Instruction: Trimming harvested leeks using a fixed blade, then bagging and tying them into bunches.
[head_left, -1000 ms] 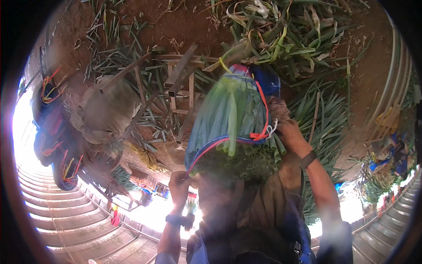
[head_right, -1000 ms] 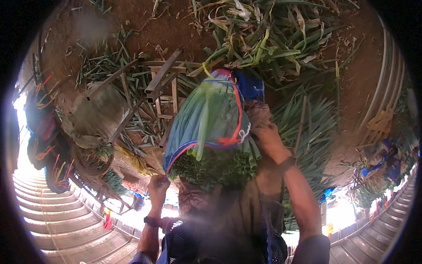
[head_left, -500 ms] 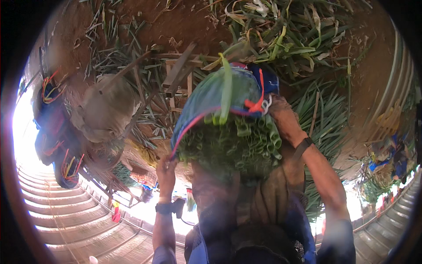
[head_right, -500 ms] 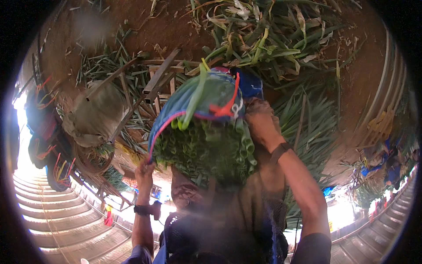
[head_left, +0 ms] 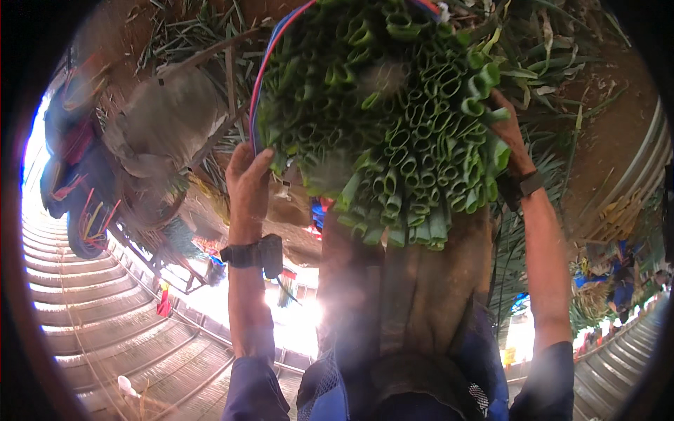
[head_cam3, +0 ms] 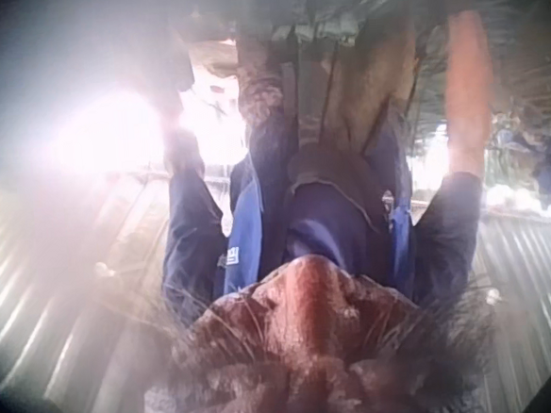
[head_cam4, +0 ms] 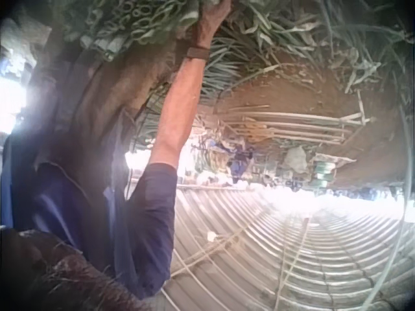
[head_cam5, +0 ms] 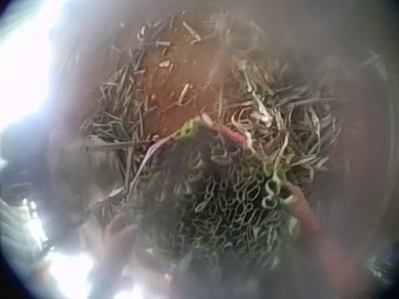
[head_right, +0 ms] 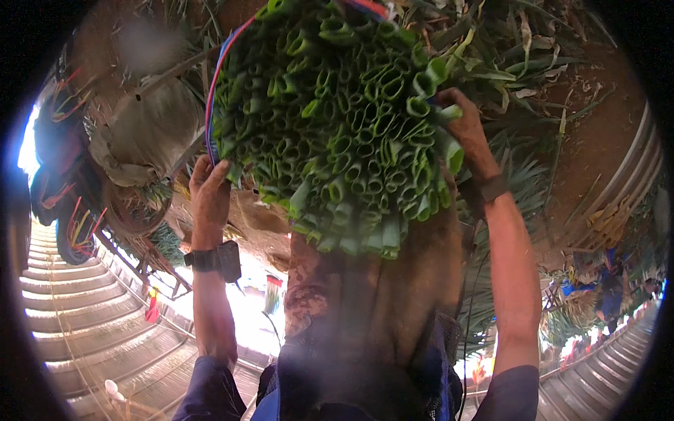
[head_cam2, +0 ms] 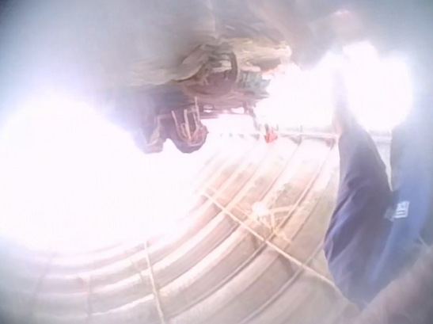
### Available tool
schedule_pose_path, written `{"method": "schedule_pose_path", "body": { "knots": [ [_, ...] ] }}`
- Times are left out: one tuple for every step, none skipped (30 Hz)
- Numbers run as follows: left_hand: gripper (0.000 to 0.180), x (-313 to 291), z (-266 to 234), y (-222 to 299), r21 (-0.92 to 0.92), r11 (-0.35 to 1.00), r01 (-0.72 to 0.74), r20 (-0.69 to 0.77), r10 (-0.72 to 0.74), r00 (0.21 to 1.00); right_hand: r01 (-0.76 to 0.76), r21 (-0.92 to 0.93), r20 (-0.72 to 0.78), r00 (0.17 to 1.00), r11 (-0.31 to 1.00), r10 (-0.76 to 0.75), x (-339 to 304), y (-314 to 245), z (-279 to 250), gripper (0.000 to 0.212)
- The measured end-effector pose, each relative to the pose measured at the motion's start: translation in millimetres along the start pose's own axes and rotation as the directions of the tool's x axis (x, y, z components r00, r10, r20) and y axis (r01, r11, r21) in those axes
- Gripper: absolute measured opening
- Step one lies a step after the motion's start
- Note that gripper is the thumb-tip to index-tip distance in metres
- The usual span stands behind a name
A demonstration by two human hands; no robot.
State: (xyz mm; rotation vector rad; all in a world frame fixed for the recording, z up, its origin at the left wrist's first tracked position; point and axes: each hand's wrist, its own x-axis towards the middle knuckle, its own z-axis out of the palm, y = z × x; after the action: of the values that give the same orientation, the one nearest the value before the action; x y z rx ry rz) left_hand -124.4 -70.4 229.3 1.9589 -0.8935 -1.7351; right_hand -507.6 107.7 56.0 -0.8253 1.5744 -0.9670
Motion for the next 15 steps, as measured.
{"method": "schedule_pose_path", "body": {
  "knots": [
    [0.013,2.9,-0.7,-1.7,-0.061,0.998,0.003,-0.036,-0.006,0.999,0.14,-0.071,-0.065,0.987,0.988,-0.144,6.1,3.6,7.1,0.023],
    [0.013,0.9,-4.1,-5.0,-0.056,0.998,0.01,-0.045,-0.012,0.999,0.134,-0.063,-0.058,0.989,0.989,-0.137,0.0,4.8,13.4,0.023],
    [0.012,1.7,-7.6,-8.8,-0.096,0.995,0.016,-0.041,-0.02,0.999,0.126,-0.065,-0.071,0.989,0.99,-0.13,-1.2,2.6,19.2,0.022],
    [0.01,3.3,-12.0,-12.1,-0.135,0.991,0.021,-0.035,-0.026,0.999,0.111,-0.063,-0.079,0.99,0.992,-0.116,-5.1,1.5,23.5,0.021],
    [0.01,6.6,-22.4,-18.9,-0.142,0.99,0.024,-0.026,-0.029,0.999,0.096,-0.066,-0.082,0.991,0.993,-0.101,-8.5,0.8,28.1,0.021],
    [0.01,8.8,-21.1,-24.1,-0.152,0.988,0.032,-0.02,-0.035,0.999,0.082,-0.086,-0.088,0.992,0.993,-0.089,-14.4,0.8,25.9,0.02],
    [0.011,10.4,-18.8,-30.0,-0.17,0.985,0.011,-0.041,-0.018,0.999,0.065,-0.104,-0.089,0.993,0.992,-0.075,-15.0,1.7,21.4,0.02],
    [0.013,11.5,-16.5,-35.5,-0.188,0.982,-0.01,-0.063,-0.002,0.998,0.045,-0.125,-0.097,0.994,0.991,-0.058,-18.5,4.7,17.6,0.019],
    [0.013,9.0,-24.0,-37.3,-0.16,0.987,-0.011,-0.08,-0.002,0.997,0.018,-0.102,-0.094,0.995,0.995,-0.027,-26.2,17.1,32.0,0.019],
    [0.015,5.0,-32.4,-38.3,-0.146,0.989,0.002,-0.062,-0.011,0.998,-0.014,-0.081,-0.088,0.996,0.997,0.007,-32.8,29.0,47.5,0.019],
    [0.018,1.6,-40.9,-38.8,-0.129,0.992,0.014,-0.046,-0.02,0.999,-0.044,-0.053,-0.061,0.997,0.998,0.04,-35.6,39.2,64.8,0.019],
    [0.018,2.7,-34.3,-36.8,-0.141,0.99,0.015,-0.036,-0.02,0.999,-0.07,-0.083,-0.067,0.996,0.994,0.064,-44.6,37.7,53.7,0.019],
    [0.02,3.4,-27.8,-33.4,-0.178,0.984,0.015,-0.012,-0.017,1.0,-0.105,-0.111,-0.056,0.994,0.988,0.099,-50.3,36.3,46.7,0.019],
    [0.022,5.0,-23.3,-34.9,-0.204,0.979,0.015,0.006,-0.014,1.0,-0.15,-0.129,-0.044,0.988,0.98,0.146,-58.0,41.6,49.3,0.019],
    [0.022,6.9,-19.5,-38.1,-0.206,0.979,0.013,0.01,-0.011,1.0,-0.2,-0.142,-0.008,0.98,0.969,0.201,-66.9,44.4,48.0,0.019]
  ]
}}
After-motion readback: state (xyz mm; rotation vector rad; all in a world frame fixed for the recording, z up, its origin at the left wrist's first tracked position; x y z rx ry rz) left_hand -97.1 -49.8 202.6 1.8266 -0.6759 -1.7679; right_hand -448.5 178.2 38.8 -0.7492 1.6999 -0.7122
